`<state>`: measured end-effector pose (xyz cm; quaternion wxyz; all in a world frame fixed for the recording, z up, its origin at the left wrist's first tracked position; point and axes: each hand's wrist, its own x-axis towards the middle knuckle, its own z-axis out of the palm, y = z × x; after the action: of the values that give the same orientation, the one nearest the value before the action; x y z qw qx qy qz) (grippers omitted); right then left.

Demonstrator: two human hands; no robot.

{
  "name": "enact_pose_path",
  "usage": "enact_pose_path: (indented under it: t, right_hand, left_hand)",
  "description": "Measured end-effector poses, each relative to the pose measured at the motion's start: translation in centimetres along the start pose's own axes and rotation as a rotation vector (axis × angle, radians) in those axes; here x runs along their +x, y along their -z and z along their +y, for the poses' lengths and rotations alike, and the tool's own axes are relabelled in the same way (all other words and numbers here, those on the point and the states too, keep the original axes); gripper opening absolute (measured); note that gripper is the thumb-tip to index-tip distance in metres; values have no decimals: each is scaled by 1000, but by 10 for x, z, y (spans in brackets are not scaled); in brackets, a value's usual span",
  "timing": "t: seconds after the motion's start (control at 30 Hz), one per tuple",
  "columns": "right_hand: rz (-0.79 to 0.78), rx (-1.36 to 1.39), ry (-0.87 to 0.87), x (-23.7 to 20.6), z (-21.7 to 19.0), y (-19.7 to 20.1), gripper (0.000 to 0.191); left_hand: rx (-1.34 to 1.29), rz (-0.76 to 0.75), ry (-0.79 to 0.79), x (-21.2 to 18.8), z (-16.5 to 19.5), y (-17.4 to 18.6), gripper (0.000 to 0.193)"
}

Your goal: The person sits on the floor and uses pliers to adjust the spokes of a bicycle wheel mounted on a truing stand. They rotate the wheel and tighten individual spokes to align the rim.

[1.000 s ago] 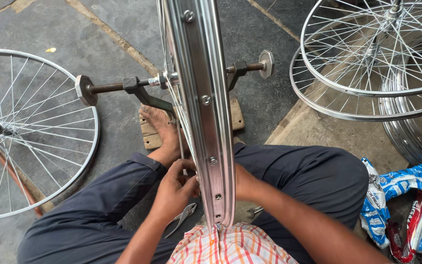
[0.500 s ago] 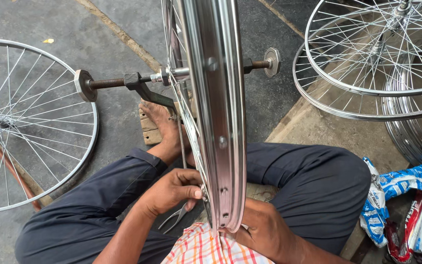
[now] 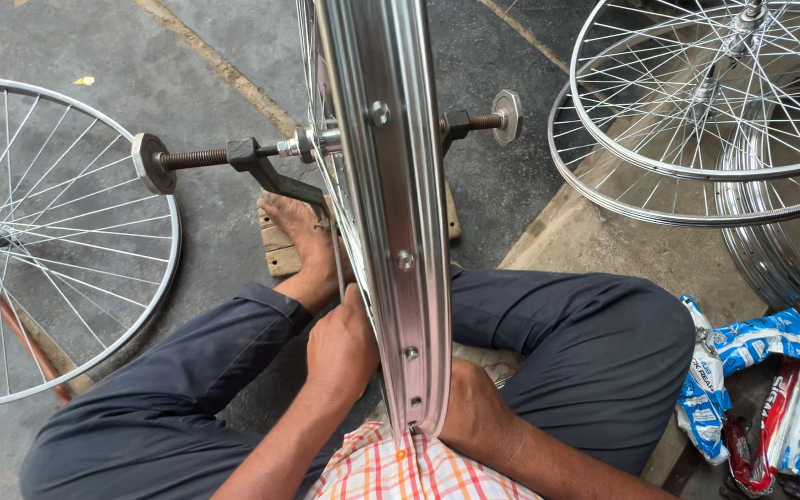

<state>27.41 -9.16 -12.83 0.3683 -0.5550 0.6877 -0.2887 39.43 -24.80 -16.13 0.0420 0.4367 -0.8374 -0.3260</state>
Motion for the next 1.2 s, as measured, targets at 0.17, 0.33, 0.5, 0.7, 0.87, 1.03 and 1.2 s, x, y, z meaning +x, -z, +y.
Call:
enact_pose_path:
  t: [0.17,0.33,0.5,0.7,0.87,1.03,1.2]
  right_hand:
    - [129,-27,296,-8,-28,22,12]
    - [161,79,380,-22,-57,45,16]
    - [140,52,344,-21,-54,44,16]
    - [164,21,240,-11,-24,17,14]
    - [164,47,272,-13,-15,16,18]
    - [106,30,221,-7,-15,15,18]
    - [113,52,214,-6,-15,15,16]
  left_hand:
    - [-820,-299,-146,-2,-20,22,40]
    - [-1614,-1010,160,-12,-46,21,46]
    - [-1394,-782,129,-12,-49,10,34]
    - [-532,-238,39,-16,-9,25,31]
    - [-521,-415,158,-13,-9,32,29]
    - [-972,-619,-24,5,-36,23,23]
    - [-787,9,236,3,-30,20,25]
